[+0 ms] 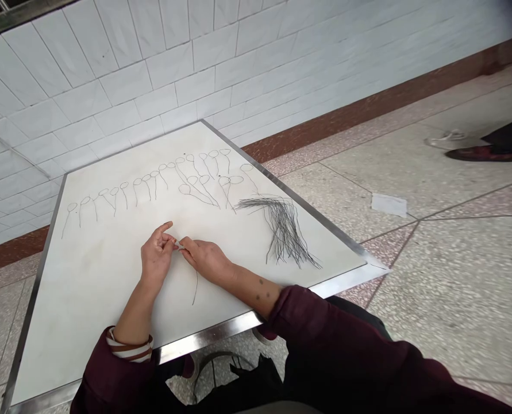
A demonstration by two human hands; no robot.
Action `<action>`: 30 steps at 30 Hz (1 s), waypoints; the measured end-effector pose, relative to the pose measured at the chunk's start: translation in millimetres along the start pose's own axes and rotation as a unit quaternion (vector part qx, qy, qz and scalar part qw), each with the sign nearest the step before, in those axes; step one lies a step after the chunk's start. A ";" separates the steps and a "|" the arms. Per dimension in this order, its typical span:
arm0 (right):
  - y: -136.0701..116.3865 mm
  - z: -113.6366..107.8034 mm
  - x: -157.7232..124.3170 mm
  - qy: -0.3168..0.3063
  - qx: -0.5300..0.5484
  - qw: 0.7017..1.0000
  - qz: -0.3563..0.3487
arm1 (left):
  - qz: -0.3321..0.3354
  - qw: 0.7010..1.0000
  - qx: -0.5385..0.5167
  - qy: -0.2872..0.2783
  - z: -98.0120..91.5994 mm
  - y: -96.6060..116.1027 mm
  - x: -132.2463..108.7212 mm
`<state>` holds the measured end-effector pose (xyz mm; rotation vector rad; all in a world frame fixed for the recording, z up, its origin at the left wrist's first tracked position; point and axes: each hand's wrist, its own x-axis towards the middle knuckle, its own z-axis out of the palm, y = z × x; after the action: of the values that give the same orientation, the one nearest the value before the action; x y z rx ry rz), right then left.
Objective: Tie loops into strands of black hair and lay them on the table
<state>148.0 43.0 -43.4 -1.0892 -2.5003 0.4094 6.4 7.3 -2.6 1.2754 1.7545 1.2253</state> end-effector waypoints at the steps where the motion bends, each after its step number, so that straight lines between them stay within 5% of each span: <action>1: 0.3 0.1 0.1 0.000 -0.008 1.000 -0.002 | -0.004 1.000 -0.003 -0.002 -0.4 -0.6 1.3; 13: 10.3 -3.0 -6.0 0.004 0.183 0.983 0.022 | -0.047 0.997 -0.051 -0.041 -10.0 -0.8 9.0; 16: 9.1 0.4 -8.5 0.029 0.152 0.988 0.025 | -0.052 0.996 -0.071 -0.028 -10.9 1.2 7.6; 21: 8.5 5.3 -10.8 0.042 0.038 0.996 -0.069 | -0.061 0.994 -0.084 -0.037 -14.3 1.3 8.8; 30: 9.5 0.1 -24.7 0.052 0.034 0.995 -0.074 | -0.064 0.991 -0.114 0.003 -35.8 -4.1 17.3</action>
<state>169.5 30.8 -52.9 -0.8686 -2.4365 0.3810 -32.1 12.2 6.9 1.0131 1.6193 1.3138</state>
